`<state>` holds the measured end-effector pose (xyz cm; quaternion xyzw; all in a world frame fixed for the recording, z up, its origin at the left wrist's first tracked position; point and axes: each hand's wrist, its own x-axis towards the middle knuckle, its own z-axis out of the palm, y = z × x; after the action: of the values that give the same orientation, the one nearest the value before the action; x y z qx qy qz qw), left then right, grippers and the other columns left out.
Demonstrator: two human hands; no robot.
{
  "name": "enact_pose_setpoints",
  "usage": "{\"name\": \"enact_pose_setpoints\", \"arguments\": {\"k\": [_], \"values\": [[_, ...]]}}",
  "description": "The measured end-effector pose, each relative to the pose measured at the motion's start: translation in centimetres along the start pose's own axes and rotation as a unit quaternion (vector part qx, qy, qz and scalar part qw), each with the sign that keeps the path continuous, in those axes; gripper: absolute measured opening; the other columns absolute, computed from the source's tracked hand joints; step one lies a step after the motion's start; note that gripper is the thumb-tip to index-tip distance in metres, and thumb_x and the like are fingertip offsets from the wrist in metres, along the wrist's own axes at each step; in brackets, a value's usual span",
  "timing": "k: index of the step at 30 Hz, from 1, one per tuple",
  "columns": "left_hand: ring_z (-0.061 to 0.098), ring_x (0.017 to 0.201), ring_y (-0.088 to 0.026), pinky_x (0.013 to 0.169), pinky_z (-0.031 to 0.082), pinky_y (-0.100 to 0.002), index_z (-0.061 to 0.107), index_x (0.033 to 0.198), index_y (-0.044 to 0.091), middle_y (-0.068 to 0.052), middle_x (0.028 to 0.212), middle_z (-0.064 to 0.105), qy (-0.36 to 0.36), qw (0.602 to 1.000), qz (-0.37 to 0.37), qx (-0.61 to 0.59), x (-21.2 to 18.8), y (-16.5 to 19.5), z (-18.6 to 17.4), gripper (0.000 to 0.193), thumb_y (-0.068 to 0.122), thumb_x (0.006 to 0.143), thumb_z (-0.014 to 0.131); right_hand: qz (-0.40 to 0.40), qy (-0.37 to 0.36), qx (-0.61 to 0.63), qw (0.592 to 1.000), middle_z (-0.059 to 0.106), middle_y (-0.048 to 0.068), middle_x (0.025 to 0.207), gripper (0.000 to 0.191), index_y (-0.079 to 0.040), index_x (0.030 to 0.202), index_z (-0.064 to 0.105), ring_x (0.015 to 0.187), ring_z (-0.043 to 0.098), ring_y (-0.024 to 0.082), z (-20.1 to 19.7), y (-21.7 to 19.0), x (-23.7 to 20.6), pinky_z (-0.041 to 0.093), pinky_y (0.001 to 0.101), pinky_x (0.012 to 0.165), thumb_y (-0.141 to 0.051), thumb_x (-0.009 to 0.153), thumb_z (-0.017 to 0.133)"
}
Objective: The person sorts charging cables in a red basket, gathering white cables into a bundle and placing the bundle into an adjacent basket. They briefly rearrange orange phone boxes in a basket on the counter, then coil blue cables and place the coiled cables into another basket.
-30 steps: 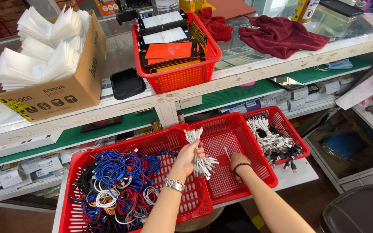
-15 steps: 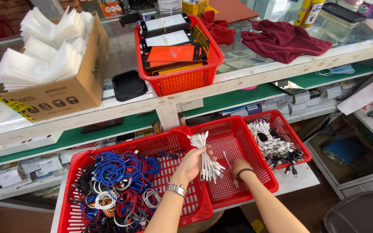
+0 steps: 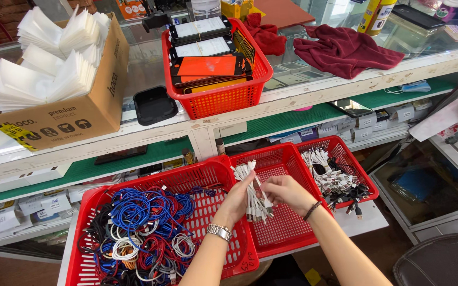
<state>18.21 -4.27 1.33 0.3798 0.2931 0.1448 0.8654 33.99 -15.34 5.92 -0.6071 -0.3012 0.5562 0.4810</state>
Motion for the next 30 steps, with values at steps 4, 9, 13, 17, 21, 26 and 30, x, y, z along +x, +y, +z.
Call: {"name": "enact_pose_setpoints", "arguments": {"k": [4, 9, 13, 17, 21, 26, 30], "values": [[0.061, 0.071, -0.008, 0.065, 0.056, -0.03, 0.062, 0.103, 0.009, 0.001, 0.088, 0.067, 0.047, 0.999, 0.025, 0.011, 0.2, -0.1, 0.6, 0.019, 0.028, 0.101, 0.061, 0.015, 0.037, -0.181, 0.983, 0.074, 0.008, 0.08, 0.027, 0.0, 0.097, 0.077, 0.066, 0.068, 0.012, 0.9, -1.8, -0.7, 0.057, 0.026, 0.062, -0.026, 0.094, 0.069], [0.066, 0.07, -0.013, 0.055, 0.058, -0.029, 0.056, 0.108, 0.007, -0.003, 0.086, 0.064, 0.012, 0.995, -0.018, 0.098, -0.2, 0.3, 1.8, 0.021, 0.027, 0.103, 0.052, -0.283, 0.164, -0.34, 0.882, 0.079, 0.01, 0.097, 0.03, -0.006, 0.113, 0.073, 0.081, 0.076, 0.017, 0.6, -5.7, 1.0, 0.061, 0.0329, 0.071, -0.026, 0.092, 0.064], [0.068, 0.074, -0.016, 0.058, 0.058, -0.03, 0.055, 0.111, 0.0, -0.007, 0.088, 0.07, -0.079, 0.983, -0.014, 0.164, -1.0, 0.6, 2.9, 0.026, 0.026, 0.106, 0.05, -0.431, 0.027, -0.489, 0.758, 0.079, 0.014, 0.105, 0.031, -0.007, 0.116, 0.077, 0.092, 0.071, 0.029, 1.1, -7.9, 4.3, 0.057, 0.0396, 0.084, -0.024, 0.093, 0.066], [0.072, 0.08, -0.017, 0.071, 0.062, -0.035, 0.056, 0.117, 0.002, -0.003, 0.085, 0.062, -0.109, 0.991, -0.037, 0.061, -1.8, 0.5, 2.2, 0.028, 0.027, 0.108, 0.051, -0.201, -0.073, -0.498, 0.84, 0.08, 0.009, 0.097, 0.026, -0.012, 0.11, 0.08, 0.088, 0.076, 0.021, 0.5, -8.9, 6.3, 0.059, 0.0338, 0.085, -0.029, 0.093, 0.068], [0.069, 0.077, -0.018, 0.076, 0.061, -0.037, 0.057, 0.12, -0.001, -0.003, 0.084, 0.061, -0.135, 0.989, -0.057, 0.008, -1.9, 0.3, 1.7, 0.033, 0.03, 0.111, 0.047, -0.134, -0.164, -0.415, 0.885, 0.082, 0.005, 0.101, 0.025, -0.01, 0.106, 0.081, 0.092, 0.076, 0.015, -0.5, -9.2, 6.6, 0.058, 0.0301, 0.087, -0.025, 0.088, 0.073], [0.064, 0.078, -0.017, 0.09, 0.059, -0.041, 0.058, 0.128, -0.001, -0.002, 0.085, 0.061, -0.137, 0.988, -0.036, -0.067, -2.3, 0.6, 2.2, 0.046, 0.036, 0.111, 0.036, -0.178, -0.098, -0.385, 0.9, 0.082, 0.008, 0.101, 0.026, -0.003, 0.112, 0.068, 0.095, 0.076, 0.012, -0.4, -9.3, 5.9, 0.058, 0.0282, 0.087, -0.015, 0.088, 0.071], [0.064, 0.088, -0.021, 0.094, 0.054, -0.041, 0.056, 0.128, 0.0, -0.006, 0.09, 0.064, -0.115, 0.975, 0.01, -0.19, -2.9, 1.0, 2.4, 0.053, 0.041, 0.107, 0.029, -0.262, -0.041, -0.256, 0.93, 0.077, 0.01, 0.1, 0.022, 0.0, 0.113, 0.058, 0.095, 0.073, 0.016, 1.0, -9.2, 4.4, 0.058, 0.031, 0.083, -0.006, 0.094, 0.065]]}}
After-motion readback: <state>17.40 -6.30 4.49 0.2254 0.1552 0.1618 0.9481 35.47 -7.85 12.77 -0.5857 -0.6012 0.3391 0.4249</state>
